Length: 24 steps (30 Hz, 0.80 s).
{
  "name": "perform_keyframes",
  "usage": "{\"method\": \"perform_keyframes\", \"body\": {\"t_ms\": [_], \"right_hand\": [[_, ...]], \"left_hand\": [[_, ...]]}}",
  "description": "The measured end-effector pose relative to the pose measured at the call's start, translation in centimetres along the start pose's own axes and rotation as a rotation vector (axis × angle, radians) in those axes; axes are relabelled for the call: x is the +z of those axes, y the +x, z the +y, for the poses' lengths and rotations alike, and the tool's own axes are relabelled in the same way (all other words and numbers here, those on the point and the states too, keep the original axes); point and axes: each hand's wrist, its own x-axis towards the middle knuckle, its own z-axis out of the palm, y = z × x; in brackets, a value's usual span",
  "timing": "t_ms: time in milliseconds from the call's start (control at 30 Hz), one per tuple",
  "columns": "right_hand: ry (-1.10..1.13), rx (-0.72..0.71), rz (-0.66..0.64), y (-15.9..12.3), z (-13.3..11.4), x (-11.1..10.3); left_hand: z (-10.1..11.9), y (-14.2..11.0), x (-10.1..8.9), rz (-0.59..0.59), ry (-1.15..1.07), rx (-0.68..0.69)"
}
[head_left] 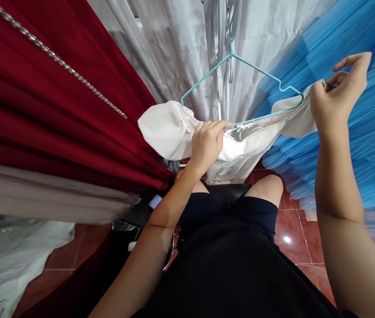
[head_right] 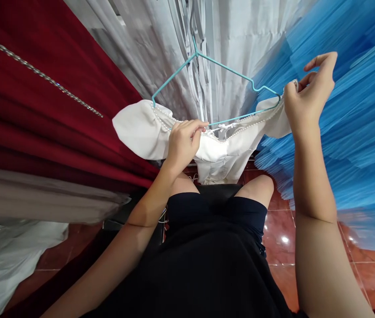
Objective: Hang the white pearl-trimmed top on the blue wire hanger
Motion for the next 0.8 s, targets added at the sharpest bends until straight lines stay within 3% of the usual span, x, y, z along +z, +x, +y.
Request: {"method": "perform_keyframes", "body": {"t_ms": [100, 200, 367, 533, 800], "right_hand": [[-0.054, 0.125, -0.019, 0.2, 1.3, -0.1], [-0.041, 0.112, -0.035, 0.2, 1.4, -0.8], [0.015, -0.001, -0.042, 0.5, -0.9, -1.6], [0.101, -0.085, -0.071, -0.2, -3.7, -0.2], [0.318, -0.049, -0.337, -4.4, -4.6, -0.5]], "left_hand": [[0.0, 0.2, 0.0, -0.012, -0.018, 0.006], [0.1, 0.4, 0.0, -0.043, -0.037, 0.005], [0.1, 0.7, 0.5, -0.049, -0.048, -0.031], [-0.1, 0.7, 1.0, -0.016, -0.046, -0.012], [-0.8, 0.6, 1.1, 0.012, -0.010, -0.010]]}}
